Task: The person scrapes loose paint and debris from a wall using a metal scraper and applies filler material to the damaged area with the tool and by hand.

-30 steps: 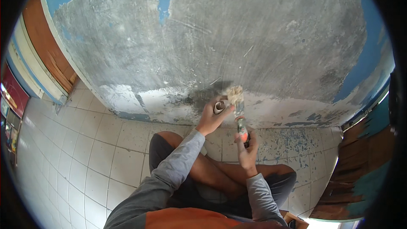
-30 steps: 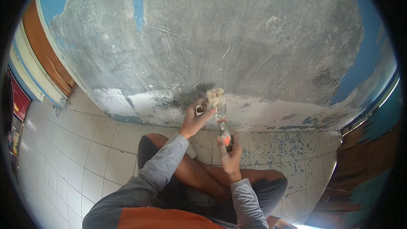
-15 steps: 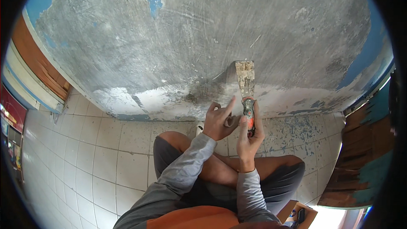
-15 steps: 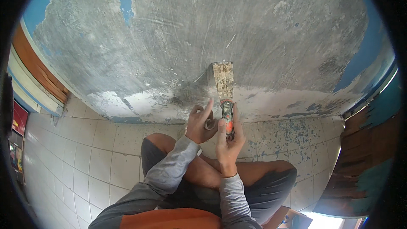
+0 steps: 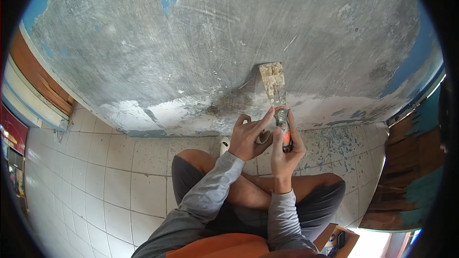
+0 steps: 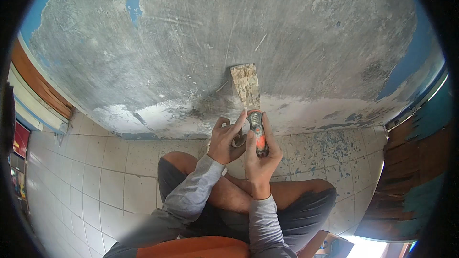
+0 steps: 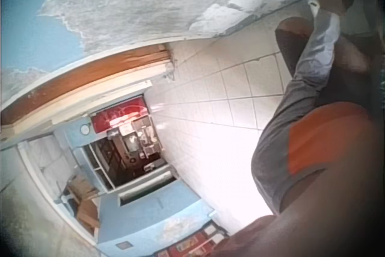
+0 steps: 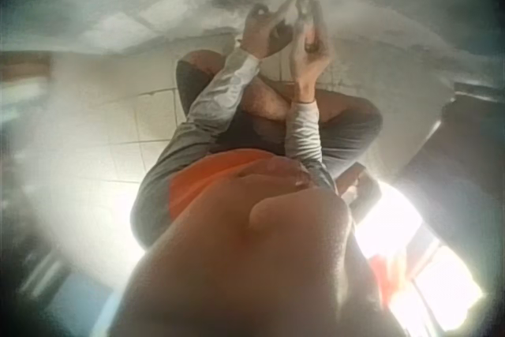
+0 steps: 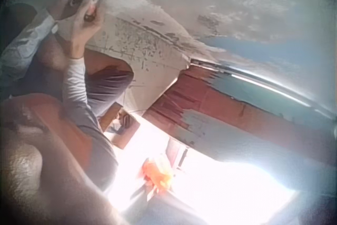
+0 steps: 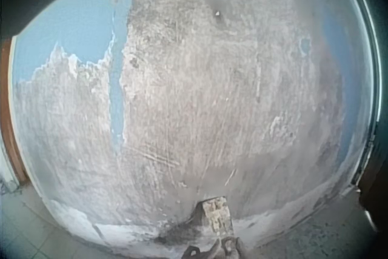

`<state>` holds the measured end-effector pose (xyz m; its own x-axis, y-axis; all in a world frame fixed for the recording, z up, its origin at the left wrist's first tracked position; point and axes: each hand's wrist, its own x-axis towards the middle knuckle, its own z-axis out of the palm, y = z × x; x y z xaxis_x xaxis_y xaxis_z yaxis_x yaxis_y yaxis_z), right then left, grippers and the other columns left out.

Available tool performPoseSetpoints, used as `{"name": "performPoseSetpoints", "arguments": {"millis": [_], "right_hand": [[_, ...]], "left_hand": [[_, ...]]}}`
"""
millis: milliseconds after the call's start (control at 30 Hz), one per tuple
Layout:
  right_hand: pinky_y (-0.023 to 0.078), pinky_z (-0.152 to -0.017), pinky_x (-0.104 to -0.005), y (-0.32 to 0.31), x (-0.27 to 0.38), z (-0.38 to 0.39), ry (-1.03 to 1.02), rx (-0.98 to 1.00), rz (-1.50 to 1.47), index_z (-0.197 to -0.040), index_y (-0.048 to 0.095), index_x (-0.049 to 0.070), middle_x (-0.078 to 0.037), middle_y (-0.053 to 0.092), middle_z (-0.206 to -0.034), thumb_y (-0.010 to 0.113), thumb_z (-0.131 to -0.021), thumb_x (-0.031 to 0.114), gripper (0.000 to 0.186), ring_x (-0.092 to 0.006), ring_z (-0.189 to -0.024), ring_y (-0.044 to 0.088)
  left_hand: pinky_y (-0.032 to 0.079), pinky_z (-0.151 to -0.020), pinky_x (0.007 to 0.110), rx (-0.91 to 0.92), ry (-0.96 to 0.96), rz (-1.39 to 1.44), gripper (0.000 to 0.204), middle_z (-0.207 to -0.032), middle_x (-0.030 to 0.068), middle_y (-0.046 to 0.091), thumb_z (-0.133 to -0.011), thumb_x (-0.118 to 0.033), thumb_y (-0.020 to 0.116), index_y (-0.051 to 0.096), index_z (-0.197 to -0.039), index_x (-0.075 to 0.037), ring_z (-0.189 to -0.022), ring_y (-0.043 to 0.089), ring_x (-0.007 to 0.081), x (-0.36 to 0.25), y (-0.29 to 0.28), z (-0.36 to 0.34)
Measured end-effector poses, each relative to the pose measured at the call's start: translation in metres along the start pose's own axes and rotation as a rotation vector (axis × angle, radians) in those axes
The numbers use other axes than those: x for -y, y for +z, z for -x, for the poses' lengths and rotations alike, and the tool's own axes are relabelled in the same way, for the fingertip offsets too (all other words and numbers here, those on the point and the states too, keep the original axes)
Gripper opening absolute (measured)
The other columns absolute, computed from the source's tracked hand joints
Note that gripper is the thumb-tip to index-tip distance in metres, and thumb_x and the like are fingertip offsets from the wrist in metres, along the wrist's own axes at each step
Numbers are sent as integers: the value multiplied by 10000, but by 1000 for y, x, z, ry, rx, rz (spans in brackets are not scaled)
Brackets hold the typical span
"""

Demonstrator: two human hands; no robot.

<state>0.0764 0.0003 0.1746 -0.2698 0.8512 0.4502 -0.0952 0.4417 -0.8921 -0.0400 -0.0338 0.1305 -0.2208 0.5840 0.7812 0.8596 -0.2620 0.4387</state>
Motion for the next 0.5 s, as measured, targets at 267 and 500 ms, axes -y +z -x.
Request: {"name": "performPoseSetpoints", "arguments": {"millis": [267, 500], "right_hand": [[467, -719, -204, -4, -1, 5, -12, 6, -16, -1287, 523, -27, -89, 666, -1002, 609, -865, 39, 435, -69, -818, 574], [471, -733, -210, -6, -4, 3, 34, 25, -49, -1286, 523, -27, -100, 669, -1012, 612, -866, 46, 435, -76, -833, 578]], "left_hand": [[381, -664, 334, 17, 10, -42, 759, -618, 5, 592, -720, -210, 730, 402, -1391, -78, -474, 526, 170, 3, 6, 3], [386, -676, 346, -20, -20, -20, 797, -663, 13, 624, -693, -182, 738, 383, -1397, -68, -504, 553, 175, 7, 12, 12]]}}
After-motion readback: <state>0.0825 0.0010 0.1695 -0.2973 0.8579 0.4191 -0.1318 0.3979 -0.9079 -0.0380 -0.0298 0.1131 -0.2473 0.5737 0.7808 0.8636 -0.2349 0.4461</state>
